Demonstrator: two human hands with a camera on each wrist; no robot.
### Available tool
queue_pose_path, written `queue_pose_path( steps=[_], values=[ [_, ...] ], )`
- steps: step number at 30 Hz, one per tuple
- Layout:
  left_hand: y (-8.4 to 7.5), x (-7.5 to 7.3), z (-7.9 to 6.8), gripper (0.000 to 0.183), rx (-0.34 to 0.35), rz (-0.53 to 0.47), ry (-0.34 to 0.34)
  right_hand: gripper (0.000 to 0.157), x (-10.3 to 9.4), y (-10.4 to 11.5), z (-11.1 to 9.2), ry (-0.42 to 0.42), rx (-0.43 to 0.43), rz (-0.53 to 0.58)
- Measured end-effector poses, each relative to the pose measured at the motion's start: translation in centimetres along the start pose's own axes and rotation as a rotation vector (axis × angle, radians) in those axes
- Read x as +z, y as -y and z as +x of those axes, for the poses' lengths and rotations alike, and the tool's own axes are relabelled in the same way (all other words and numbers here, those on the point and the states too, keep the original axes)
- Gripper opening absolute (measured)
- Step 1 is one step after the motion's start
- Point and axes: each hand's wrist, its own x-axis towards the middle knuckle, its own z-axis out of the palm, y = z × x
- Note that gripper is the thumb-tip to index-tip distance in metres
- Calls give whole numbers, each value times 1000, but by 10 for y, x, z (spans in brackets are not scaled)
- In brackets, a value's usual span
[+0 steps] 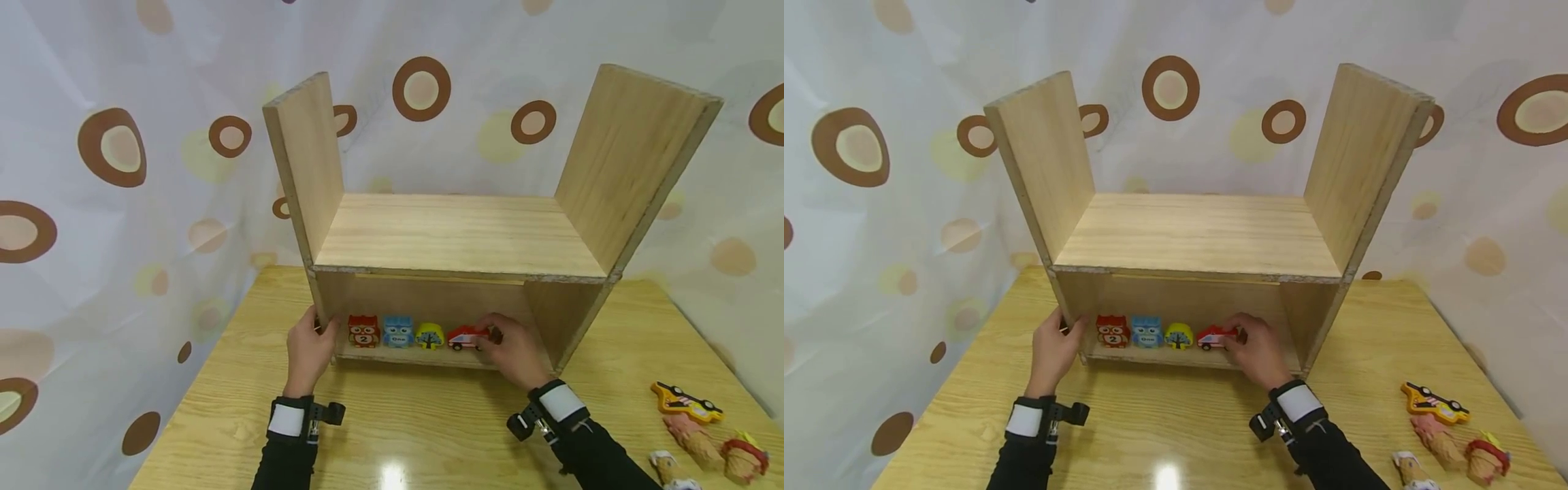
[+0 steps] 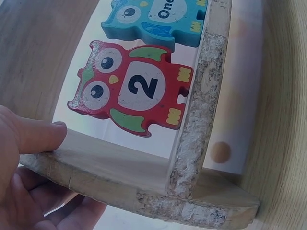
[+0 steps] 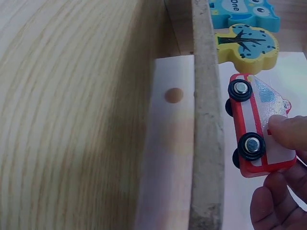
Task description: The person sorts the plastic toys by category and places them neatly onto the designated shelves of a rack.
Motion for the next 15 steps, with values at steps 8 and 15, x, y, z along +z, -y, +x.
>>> queue_pose_path(
  steps=[8, 15],
  values=[
    [-1, 3, 3, 34, 33, -1, -12, 9, 1, -2, -2, 33, 16, 7],
    [1, 1, 0, 31, -3, 0, -12, 10, 1, -2, -5, 80, -11, 16]
  ],
)
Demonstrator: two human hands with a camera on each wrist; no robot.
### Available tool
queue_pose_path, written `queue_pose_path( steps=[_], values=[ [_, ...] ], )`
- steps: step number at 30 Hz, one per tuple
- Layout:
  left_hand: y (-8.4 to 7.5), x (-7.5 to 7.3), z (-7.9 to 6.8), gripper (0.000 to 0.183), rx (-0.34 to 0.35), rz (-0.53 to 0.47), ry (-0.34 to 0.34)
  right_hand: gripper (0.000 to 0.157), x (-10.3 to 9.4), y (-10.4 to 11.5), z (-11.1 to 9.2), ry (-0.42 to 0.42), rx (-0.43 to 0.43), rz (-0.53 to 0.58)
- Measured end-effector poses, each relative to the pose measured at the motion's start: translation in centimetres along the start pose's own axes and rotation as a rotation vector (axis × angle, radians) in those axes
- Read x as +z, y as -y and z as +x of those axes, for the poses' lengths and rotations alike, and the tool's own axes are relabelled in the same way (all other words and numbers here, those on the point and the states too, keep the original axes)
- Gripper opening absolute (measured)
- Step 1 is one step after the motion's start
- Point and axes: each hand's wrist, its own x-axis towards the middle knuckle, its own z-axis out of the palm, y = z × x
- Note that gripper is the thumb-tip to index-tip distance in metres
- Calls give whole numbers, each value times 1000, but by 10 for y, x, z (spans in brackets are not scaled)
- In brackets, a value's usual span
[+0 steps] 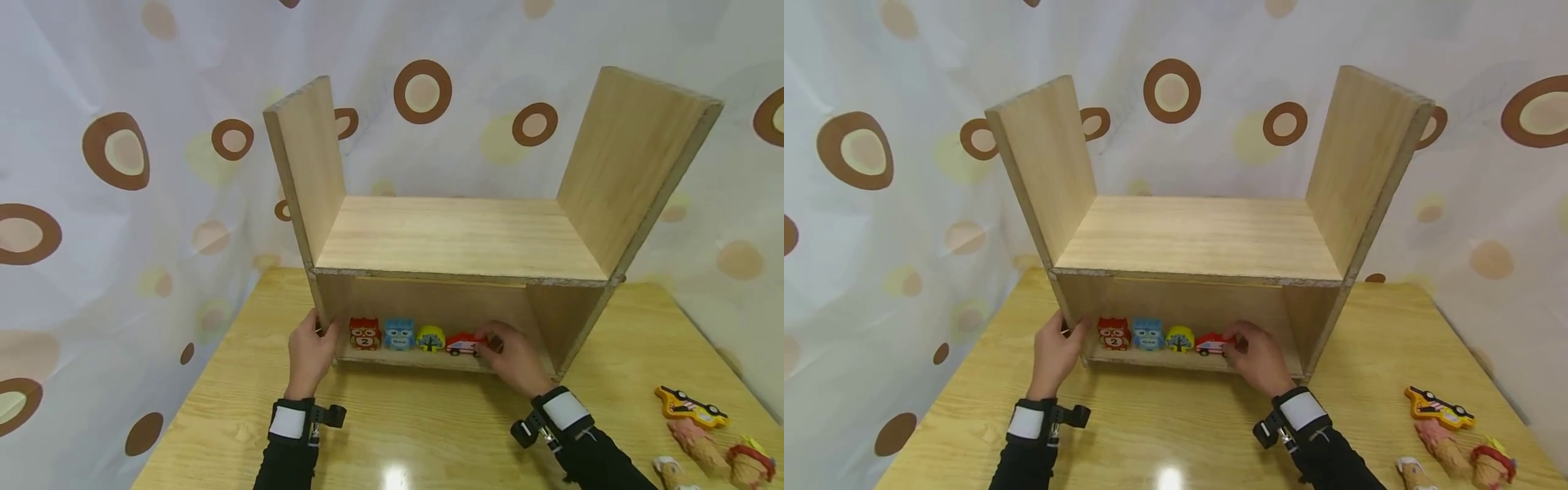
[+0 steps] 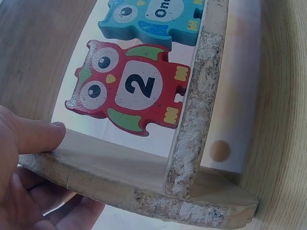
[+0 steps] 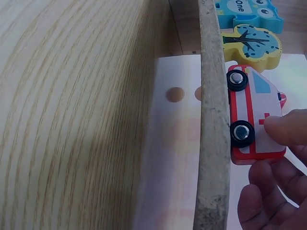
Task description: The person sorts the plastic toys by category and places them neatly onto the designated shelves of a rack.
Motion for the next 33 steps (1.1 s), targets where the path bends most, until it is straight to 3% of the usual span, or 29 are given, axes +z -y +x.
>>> queue_pose_path(
  steps=[7, 14, 20, 28, 33],
  values=[
    [1, 0, 0, 31, 2, -3, 3, 16, -2, -2, -5, -28, -78, -32],
    [1, 1, -3, 31, -3, -2, 11, 22, -16, 0, -24, -119, -129, -43],
    [2, 0, -2, 29, 10, -2, -1, 6, -43, 1, -43, -130, -139, -55],
    [2, -2, 0, 30, -8, -4, 13, 11, -86, -11, -71, -177, -120, -153],
    [0, -1, -1, 31, -18, 2, 25, 10, -119, -22, -91, -198, -48, -219]
  ],
)
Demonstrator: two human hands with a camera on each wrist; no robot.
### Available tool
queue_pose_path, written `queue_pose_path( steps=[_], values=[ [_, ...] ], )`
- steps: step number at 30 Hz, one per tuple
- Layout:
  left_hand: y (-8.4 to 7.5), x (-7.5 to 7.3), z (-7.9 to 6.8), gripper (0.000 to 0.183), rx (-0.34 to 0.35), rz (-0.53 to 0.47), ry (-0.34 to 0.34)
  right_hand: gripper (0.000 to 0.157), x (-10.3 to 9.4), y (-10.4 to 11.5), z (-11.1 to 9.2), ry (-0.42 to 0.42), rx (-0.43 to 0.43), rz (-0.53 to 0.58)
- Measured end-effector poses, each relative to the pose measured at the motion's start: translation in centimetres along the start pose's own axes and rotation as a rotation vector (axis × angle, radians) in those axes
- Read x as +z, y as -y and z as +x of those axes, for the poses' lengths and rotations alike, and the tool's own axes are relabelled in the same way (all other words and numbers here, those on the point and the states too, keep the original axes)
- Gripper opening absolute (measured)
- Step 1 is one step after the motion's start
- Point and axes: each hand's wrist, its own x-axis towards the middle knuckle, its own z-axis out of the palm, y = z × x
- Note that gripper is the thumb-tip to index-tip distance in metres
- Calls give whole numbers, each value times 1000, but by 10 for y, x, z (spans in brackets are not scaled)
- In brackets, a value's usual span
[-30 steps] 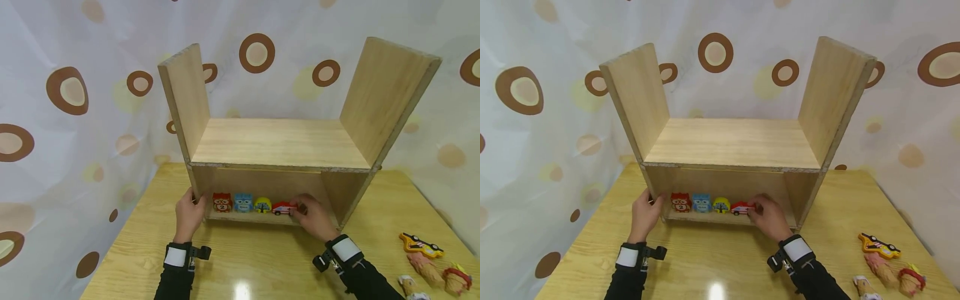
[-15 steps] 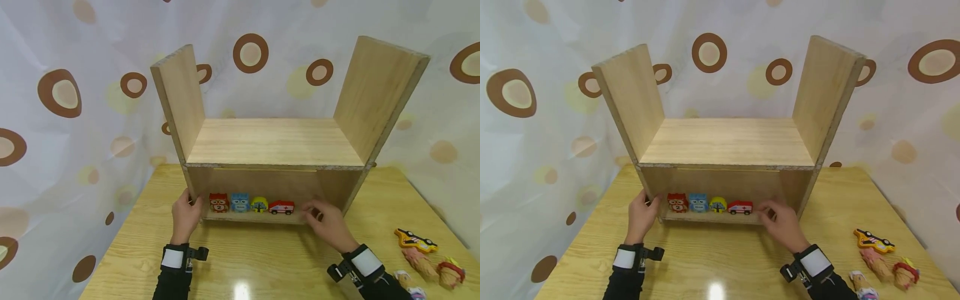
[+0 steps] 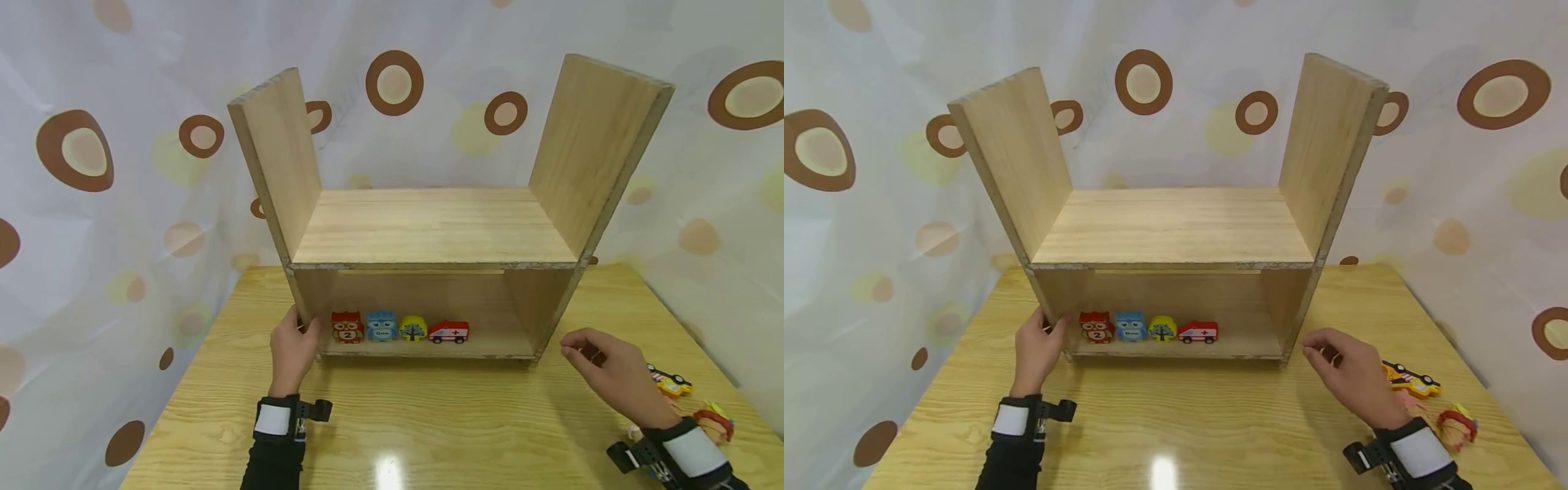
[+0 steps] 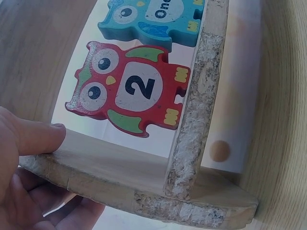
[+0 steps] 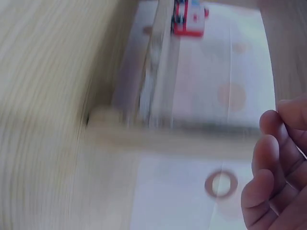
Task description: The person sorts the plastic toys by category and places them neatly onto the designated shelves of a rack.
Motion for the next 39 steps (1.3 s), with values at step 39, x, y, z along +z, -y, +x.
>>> queue_pose_path(
  steps=[39],
  values=[
    [0, -1, 0, 32, -4, 25, 5, 31, -53, -188, -33, 583, 309, -209]
  ],
)
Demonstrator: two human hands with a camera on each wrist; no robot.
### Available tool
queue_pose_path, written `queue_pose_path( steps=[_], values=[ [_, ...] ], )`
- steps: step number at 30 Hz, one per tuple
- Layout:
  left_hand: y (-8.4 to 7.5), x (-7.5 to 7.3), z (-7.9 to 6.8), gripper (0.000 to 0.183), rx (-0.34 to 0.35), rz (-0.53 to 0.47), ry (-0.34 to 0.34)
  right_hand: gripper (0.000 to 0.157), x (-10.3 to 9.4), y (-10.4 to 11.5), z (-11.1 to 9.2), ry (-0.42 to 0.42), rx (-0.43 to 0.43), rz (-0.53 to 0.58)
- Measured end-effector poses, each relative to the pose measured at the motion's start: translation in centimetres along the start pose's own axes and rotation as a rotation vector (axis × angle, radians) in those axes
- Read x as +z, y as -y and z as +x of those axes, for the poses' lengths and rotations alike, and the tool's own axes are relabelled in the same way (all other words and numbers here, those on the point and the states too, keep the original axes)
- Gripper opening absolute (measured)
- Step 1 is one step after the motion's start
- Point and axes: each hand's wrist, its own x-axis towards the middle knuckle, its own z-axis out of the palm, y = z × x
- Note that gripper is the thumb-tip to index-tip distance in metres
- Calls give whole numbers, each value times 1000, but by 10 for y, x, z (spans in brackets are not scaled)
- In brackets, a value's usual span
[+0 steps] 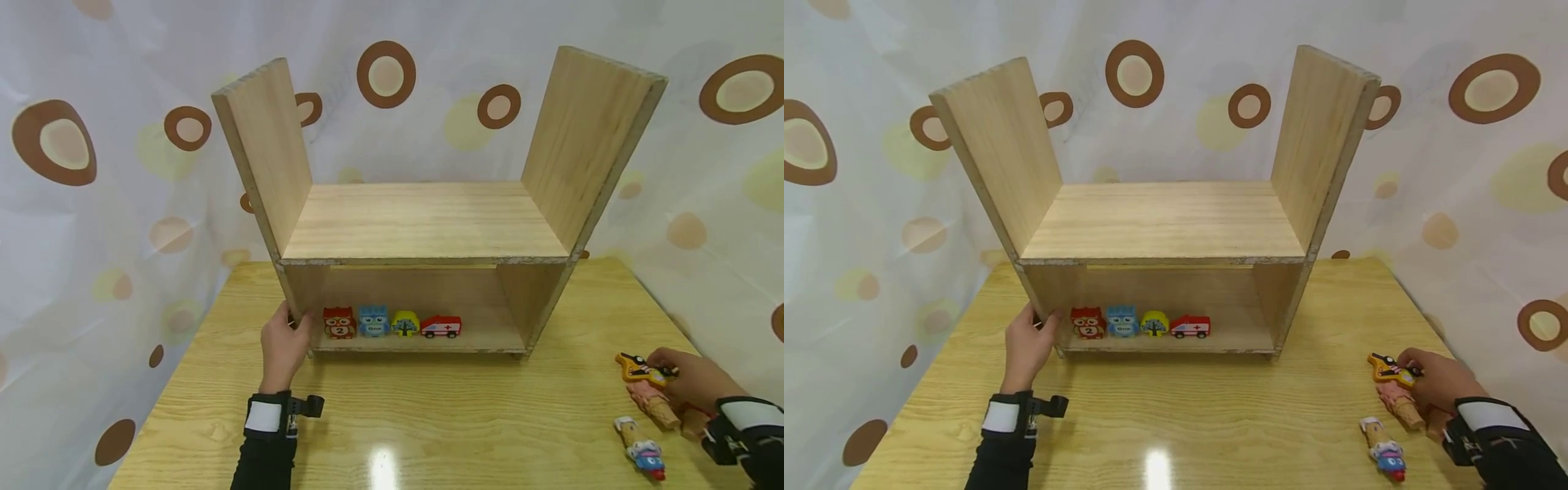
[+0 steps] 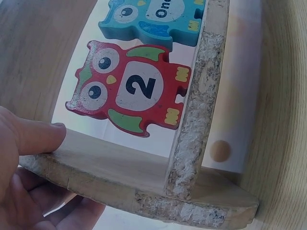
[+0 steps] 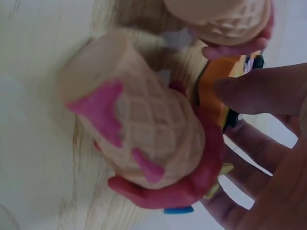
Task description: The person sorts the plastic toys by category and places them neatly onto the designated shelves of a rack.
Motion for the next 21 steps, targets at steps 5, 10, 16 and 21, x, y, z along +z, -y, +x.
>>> queue_pose_path(
  steps=[5, 10, 16, 21],
  values=[
    [-1, 0, 0, 33, 1, -3, -1, 38, 3, -1, 3, -24, -59, -45],
    [-1, 0, 0, 33, -2, -3, 0, 39, 7, -7, 8, -36, -70, -73],
    [-1, 0, -1, 34, -17, 0, 12, 40, 9, -8, 11, -38, -47, -118],
    [-1, 0, 0, 33, -5, -7, 3, 44, 6, -5, 13, -16, -23, -137]
  ],
)
